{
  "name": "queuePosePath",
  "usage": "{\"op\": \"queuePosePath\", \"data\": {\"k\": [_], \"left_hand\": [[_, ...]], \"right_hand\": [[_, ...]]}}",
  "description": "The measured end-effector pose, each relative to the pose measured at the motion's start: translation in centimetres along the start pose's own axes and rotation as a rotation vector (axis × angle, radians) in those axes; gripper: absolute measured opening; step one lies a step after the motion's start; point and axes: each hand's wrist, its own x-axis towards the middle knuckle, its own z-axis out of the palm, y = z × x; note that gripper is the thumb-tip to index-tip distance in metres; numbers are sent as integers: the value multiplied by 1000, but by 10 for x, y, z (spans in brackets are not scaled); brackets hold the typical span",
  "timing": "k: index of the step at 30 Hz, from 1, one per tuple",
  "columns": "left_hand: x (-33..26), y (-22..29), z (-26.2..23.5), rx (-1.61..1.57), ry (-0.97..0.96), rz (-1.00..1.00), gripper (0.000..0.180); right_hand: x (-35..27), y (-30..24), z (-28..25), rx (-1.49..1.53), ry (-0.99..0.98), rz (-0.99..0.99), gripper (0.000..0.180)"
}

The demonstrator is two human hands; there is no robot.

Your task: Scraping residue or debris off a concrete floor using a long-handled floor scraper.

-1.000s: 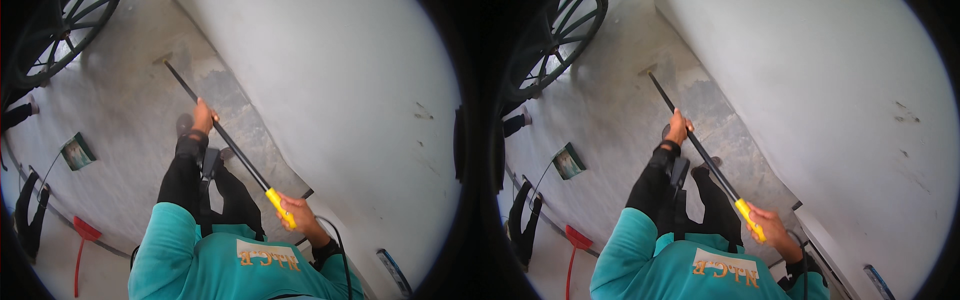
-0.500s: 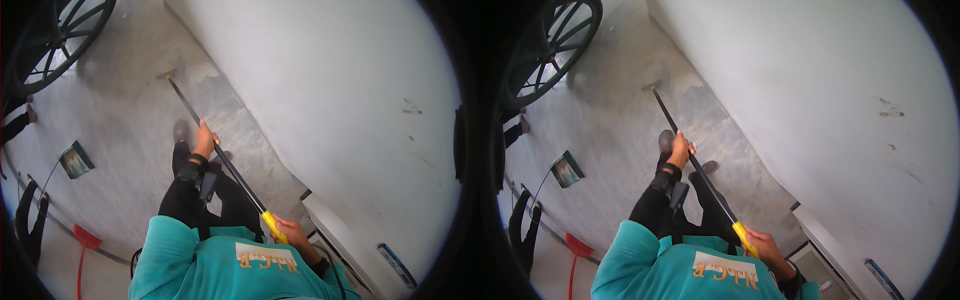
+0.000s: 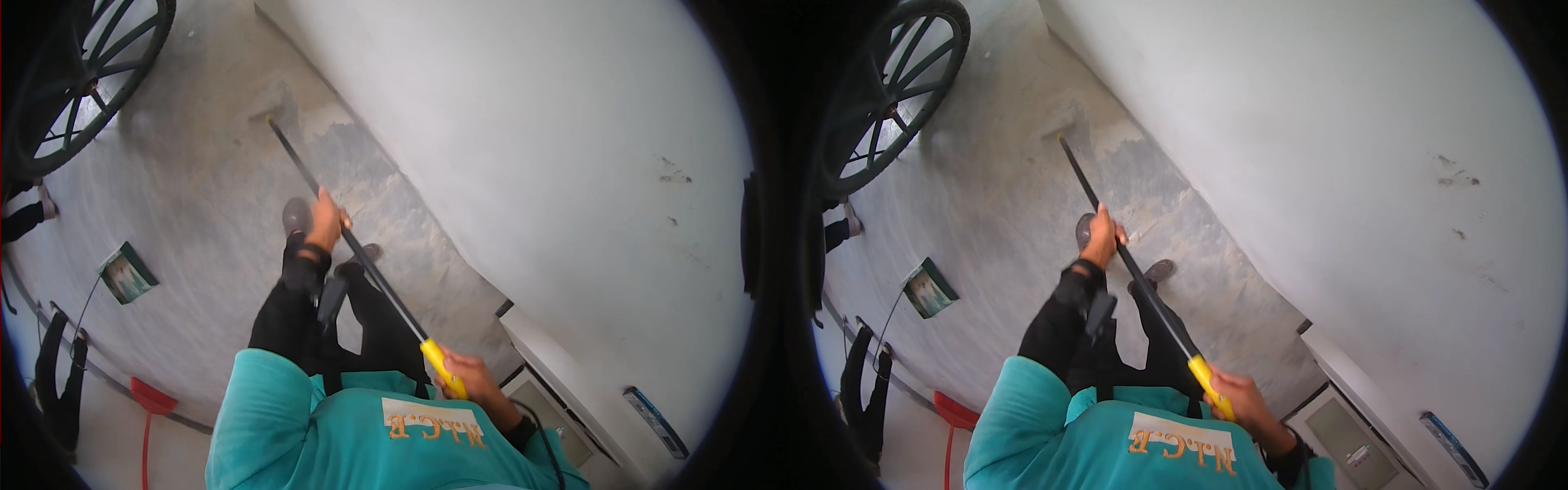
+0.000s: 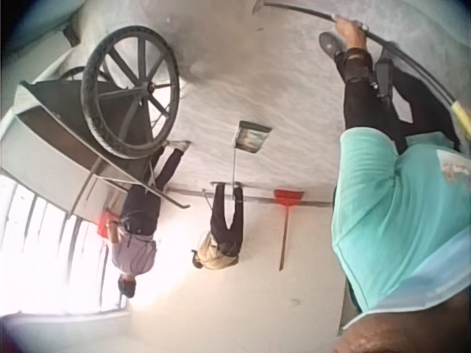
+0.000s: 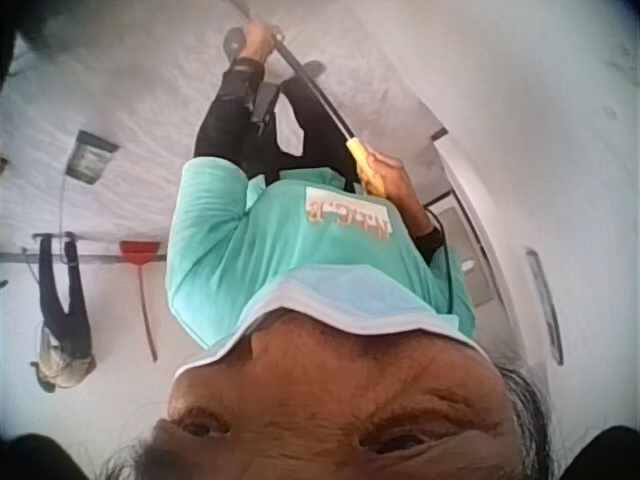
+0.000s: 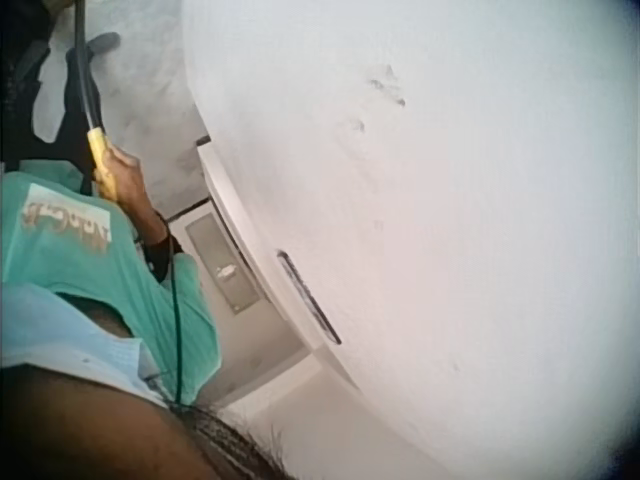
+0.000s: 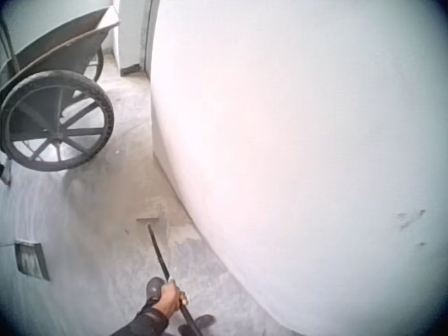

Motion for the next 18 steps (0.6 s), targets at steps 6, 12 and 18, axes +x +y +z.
{"op": "queuePosePath", "data": {"k": [6,12,18], "left_hand": [[2,10,15,18,20,10,42],[8,20,35,-125,16,-36,41],[6,11,61,-247,72,-24,40]], "right_hand": [[6,-10,-13,86,-155,-68,42],[-13,-36,-6,36,-38,-50,43],[-19,-77,-38,-64,-35,-53,42]]}}
